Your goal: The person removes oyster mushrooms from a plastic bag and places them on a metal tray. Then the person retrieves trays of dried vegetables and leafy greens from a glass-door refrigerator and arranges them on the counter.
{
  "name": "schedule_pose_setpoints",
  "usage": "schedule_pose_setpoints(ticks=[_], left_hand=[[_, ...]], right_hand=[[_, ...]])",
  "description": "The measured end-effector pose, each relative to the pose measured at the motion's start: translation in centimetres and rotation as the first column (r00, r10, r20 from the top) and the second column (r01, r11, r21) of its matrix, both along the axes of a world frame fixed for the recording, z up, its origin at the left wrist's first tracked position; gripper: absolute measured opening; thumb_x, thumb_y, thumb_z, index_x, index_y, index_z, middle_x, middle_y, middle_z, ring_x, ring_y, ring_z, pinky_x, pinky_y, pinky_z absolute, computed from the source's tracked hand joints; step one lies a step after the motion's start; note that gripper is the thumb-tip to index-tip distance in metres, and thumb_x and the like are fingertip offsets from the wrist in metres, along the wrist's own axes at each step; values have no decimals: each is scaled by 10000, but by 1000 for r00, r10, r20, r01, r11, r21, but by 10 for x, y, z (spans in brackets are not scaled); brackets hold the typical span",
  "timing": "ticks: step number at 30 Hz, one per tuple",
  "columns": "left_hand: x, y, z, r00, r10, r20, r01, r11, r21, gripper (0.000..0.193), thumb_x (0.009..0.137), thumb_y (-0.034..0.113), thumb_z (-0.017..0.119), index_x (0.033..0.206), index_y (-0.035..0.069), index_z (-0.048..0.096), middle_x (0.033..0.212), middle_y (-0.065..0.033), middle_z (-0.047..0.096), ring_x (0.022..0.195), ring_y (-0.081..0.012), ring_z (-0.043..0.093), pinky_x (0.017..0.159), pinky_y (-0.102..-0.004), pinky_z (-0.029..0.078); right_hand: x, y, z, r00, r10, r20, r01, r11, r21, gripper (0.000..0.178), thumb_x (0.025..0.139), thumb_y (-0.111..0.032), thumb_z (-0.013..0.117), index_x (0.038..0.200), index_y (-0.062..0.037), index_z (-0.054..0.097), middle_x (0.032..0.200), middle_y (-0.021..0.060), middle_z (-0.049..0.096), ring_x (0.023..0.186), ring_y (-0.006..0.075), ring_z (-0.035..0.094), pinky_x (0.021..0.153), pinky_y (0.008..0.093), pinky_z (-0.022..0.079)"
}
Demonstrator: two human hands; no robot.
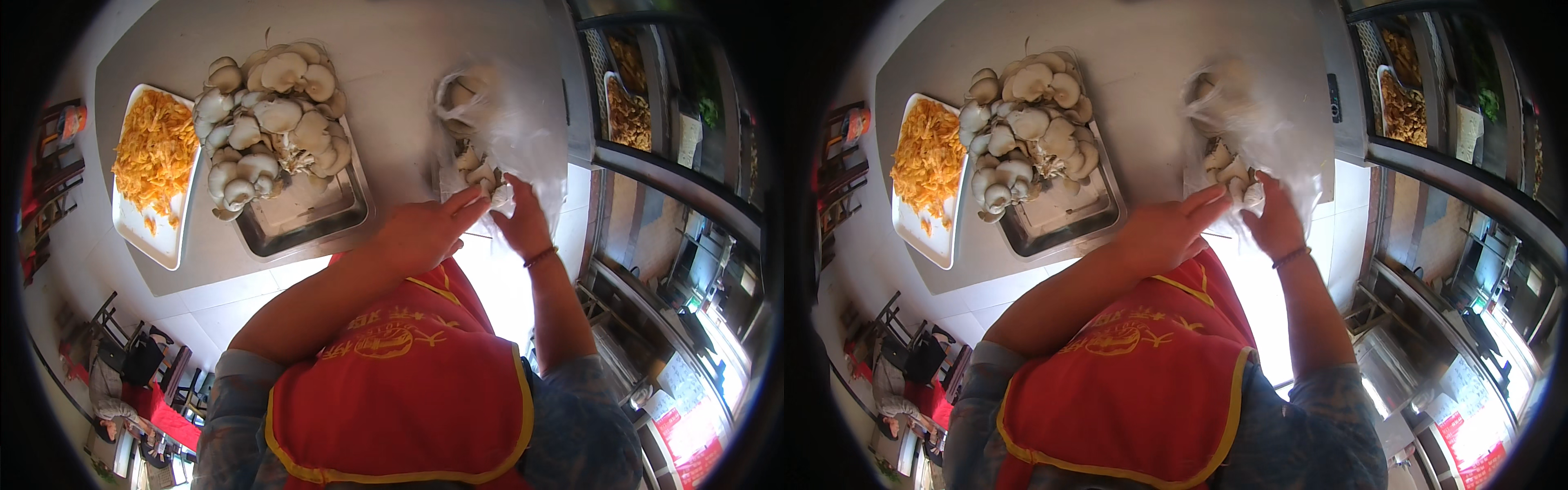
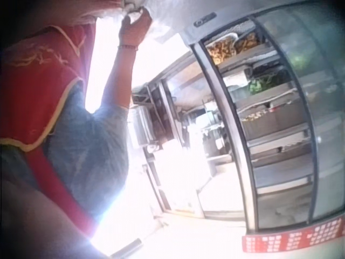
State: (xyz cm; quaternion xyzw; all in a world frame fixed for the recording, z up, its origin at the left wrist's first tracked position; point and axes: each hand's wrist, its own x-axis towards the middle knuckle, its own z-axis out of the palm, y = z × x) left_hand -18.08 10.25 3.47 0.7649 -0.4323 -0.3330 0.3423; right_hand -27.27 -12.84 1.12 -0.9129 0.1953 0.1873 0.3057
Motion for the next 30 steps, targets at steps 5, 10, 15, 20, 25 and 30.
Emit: schedule_pose_setpoints(ticks=[5, 10, 15, 20, 25, 30], left_hand=[[-15, -24, -23, 989, -122, 86, 107, 982, 156, 476, 917, 161, 555, 1380, 99, 461, 1245, -110, 578, 919, -325, 664, 772, -447, 553], [-20, -9, -27, 965, -254, 57, 229, 933, 278, 251, 919, 157, 526, 1125, 54, 626, 1107, -162, 600, 893, -332, 671, 762, -451, 553], [-29, 13, -48, 987, -159, 34, 111, 814, 570, 237, 924, 212, 539, 1043, 48, 663, 1098, -175, 603, 879, -333, 680, 765, -457, 548], [-33, 31, -78, 987, 160, -9, -137, 869, 475, 298, 922, 227, 541, 1149, 42, 597, 1157, -198, 608, 975, -383, 666, 834, -473, 537], [-31, 9, -74, 751, 599, -279, -513, 795, 324, 527, 924, 321, 586, 1351, 38, 459, 1122, -225, 648, 1029, -374, 649, 853, -452, 518], [-26, -17, -78, 622, 721, -305, -604, 690, 398, 618, 875, 314, 676, 1376, 23, 461, 1028, -195, 681, 942, -291, 680, 807, -396, 523]], right_hand=[[-18, 11, 0, 977, -148, -152, 161, 984, 77, 906, 748, -131, 798, 1505, -82, 303, 1418, 215, 466, 1200, 350, 558, 978, 399, 498], [-34, -37, -43, 850, -479, -217, 526, 752, 398, 649, 816, -109, 749, 1389, -23, 458, 1298, 143, 574, 1031, 202, 618, 886, 328, 526], [-9, 2, -24, 969, -237, 70, 228, 967, 116, 486, 807, -218, 723, 1241, -34, 608, 1184, 159, 657, 1072, 327, 631, 935, 413, 507], [2, 24, -11, 985, 171, -34, -174, 977, -119, 731, 770, -203, 742, 1415, -90, 416, 1354, 314, 483, 1217, 449, 506, 1018, 498, 443], [16, 25, -17, 985, 166, -42, -169, 983, -74, 836, 747, -223, 775, 1458, -110, 350, 1405, 329, 411, 1281, 484, 441, 1050, 500, 425], [17, 13, -28, 981, 192, -21, -190, 979, 80, 883, 726, -234, 804, 1464, -93, 340, 1414, 308, 411, 1297, 476, 421, 1066, 487, 408]])
